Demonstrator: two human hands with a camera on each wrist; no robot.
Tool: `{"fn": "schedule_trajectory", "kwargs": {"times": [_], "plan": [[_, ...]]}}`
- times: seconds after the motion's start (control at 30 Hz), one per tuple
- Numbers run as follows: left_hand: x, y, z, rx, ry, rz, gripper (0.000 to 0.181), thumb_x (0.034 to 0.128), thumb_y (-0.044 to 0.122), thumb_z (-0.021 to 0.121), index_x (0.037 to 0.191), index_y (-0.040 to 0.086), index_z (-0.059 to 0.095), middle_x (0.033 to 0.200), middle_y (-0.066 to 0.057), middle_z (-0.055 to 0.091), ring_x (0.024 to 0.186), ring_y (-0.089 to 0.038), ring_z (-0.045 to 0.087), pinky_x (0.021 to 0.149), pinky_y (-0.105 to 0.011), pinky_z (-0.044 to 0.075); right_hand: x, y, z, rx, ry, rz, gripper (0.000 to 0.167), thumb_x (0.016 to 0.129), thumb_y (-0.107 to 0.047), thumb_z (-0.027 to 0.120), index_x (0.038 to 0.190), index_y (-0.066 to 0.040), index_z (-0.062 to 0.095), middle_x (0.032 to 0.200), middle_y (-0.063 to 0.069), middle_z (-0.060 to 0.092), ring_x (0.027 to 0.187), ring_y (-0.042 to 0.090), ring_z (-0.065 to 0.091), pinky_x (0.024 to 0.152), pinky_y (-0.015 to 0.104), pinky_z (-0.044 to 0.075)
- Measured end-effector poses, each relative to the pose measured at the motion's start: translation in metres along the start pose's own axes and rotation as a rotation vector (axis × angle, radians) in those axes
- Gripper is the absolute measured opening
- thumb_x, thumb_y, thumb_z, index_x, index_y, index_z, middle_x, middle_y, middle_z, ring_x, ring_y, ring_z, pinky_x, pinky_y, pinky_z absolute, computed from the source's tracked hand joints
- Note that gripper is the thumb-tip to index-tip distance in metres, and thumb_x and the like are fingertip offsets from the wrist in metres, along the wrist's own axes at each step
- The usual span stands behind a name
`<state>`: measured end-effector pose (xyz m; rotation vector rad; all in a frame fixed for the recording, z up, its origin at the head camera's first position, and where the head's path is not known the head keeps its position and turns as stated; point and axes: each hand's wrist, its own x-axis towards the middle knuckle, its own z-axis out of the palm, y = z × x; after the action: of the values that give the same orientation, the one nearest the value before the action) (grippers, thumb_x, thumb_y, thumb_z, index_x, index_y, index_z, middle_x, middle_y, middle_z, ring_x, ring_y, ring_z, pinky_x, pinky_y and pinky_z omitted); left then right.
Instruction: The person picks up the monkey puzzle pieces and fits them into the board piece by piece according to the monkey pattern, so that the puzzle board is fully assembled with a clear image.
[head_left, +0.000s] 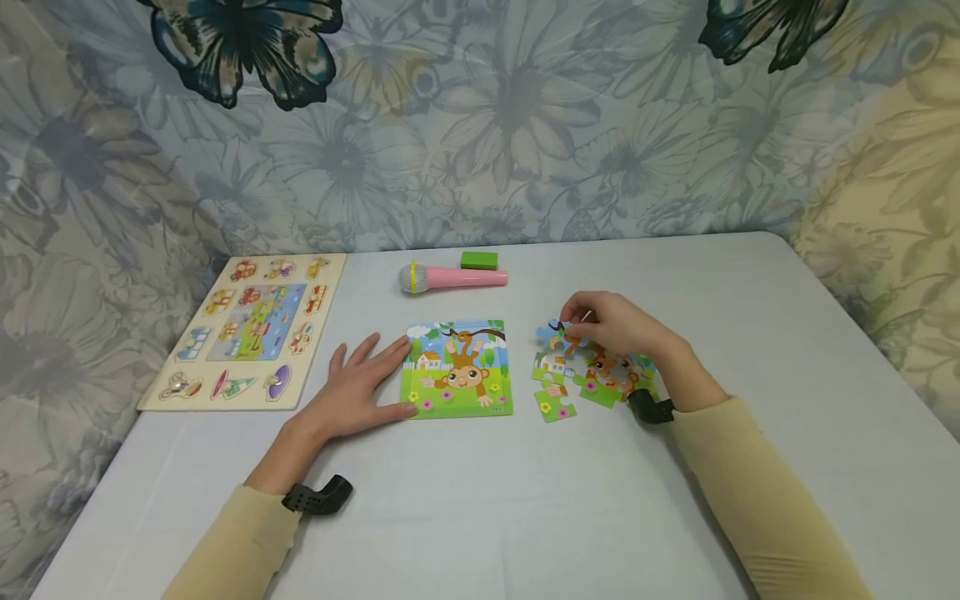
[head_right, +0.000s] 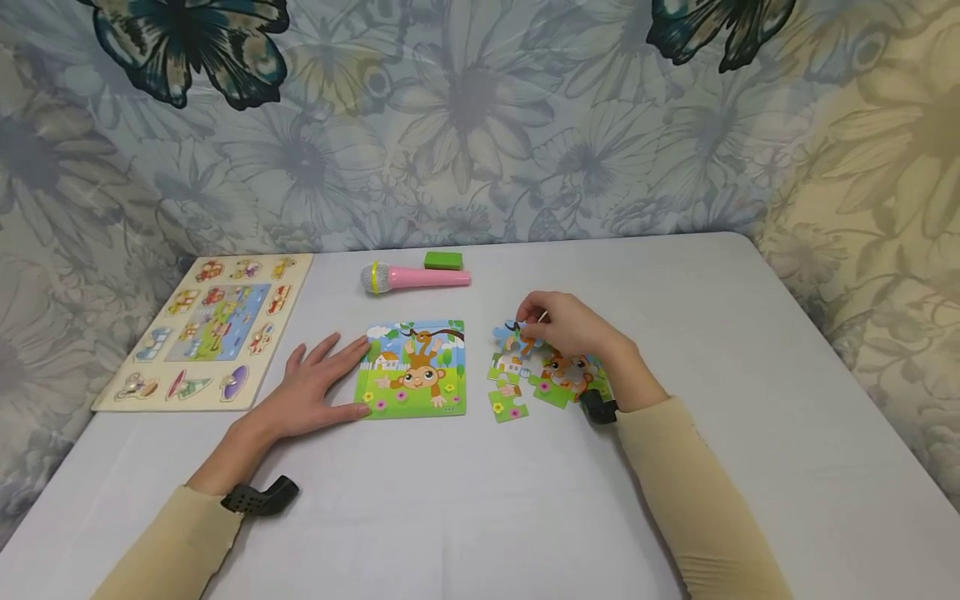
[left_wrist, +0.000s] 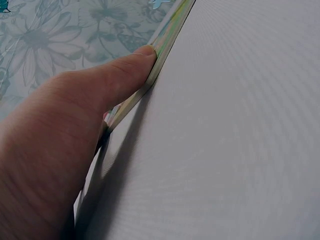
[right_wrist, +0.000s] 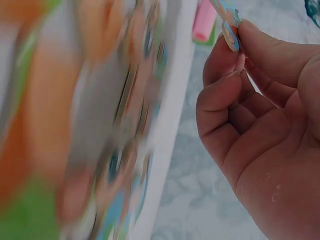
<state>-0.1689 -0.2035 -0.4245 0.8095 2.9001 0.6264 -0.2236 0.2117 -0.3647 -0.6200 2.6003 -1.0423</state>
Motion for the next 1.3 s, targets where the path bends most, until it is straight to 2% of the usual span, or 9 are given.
{"fn": "schedule_trajectory", "kwargs": {"times": [0.23, 0.53, 0.8, 1.0, 1.3], "plan": [[0.000, -0.001, 0.000, 0.010, -0.009, -0.007, 0.095, 0.0857, 0.063, 0.068, 0.160, 0.017, 0.032, 0.165, 0.004, 0.026, 0.152, -0.035, 0.009, 0.111, -0.069, -0.005, 0.028, -0.027, 0.020, 0.002, -0.062, -0.049, 0.007, 0.100, -0.006, 0.063, 0.107, -0.005, 0.063, 0.096, 0.005, 0.065, 0.084, 0.021, 0.061, 0.077, 0.039, 0.048], [0.001, -0.001, 0.001, 0.007, -0.011, -0.009, 0.093, 0.0863, 0.063, 0.067, 0.160, 0.017, 0.033, 0.165, 0.006, 0.026, 0.153, -0.033, 0.008, 0.112, -0.067, -0.006, 0.064, -0.059, 0.041, -0.025, -0.123, -0.096, 0.007, 0.099, -0.005, 0.063, 0.105, -0.004, 0.064, 0.096, 0.007, 0.065, 0.085, 0.022, 0.061, 0.076, 0.036, 0.048], [0.000, 0.000, 0.001, 0.011, -0.008, -0.010, 0.094, 0.0855, 0.062, 0.068, 0.160, 0.016, 0.034, 0.165, 0.005, 0.027, 0.152, -0.034, 0.009, 0.112, -0.068, -0.005, 0.087, -0.070, 0.054, -0.051, -0.150, -0.086, 0.005, 0.098, -0.005, 0.063, 0.103, -0.004, 0.065, 0.094, 0.007, 0.063, 0.083, 0.021, 0.055, 0.077, 0.034, 0.047], [0.000, -0.001, 0.001, 0.018, -0.003, -0.008, 0.094, 0.0855, 0.062, 0.068, 0.160, 0.016, 0.034, 0.164, 0.004, 0.028, 0.152, -0.035, 0.010, 0.111, -0.069, -0.004, 0.098, -0.076, 0.062, -0.036, -0.163, -0.088, 0.004, 0.098, -0.004, 0.063, 0.102, -0.003, 0.065, 0.092, 0.007, 0.062, 0.084, 0.021, 0.053, 0.078, 0.033, 0.046], [0.001, -0.001, 0.001, 0.018, -0.002, -0.008, 0.093, 0.0862, 0.063, 0.067, 0.160, 0.016, 0.034, 0.165, 0.005, 0.027, 0.152, -0.035, 0.010, 0.111, -0.069, -0.004, 0.109, -0.076, 0.072, -0.084, -0.158, -0.079, 0.004, 0.098, -0.006, 0.065, 0.101, -0.003, 0.066, 0.090, 0.007, 0.063, 0.083, 0.020, 0.054, 0.080, 0.033, 0.047]]}}
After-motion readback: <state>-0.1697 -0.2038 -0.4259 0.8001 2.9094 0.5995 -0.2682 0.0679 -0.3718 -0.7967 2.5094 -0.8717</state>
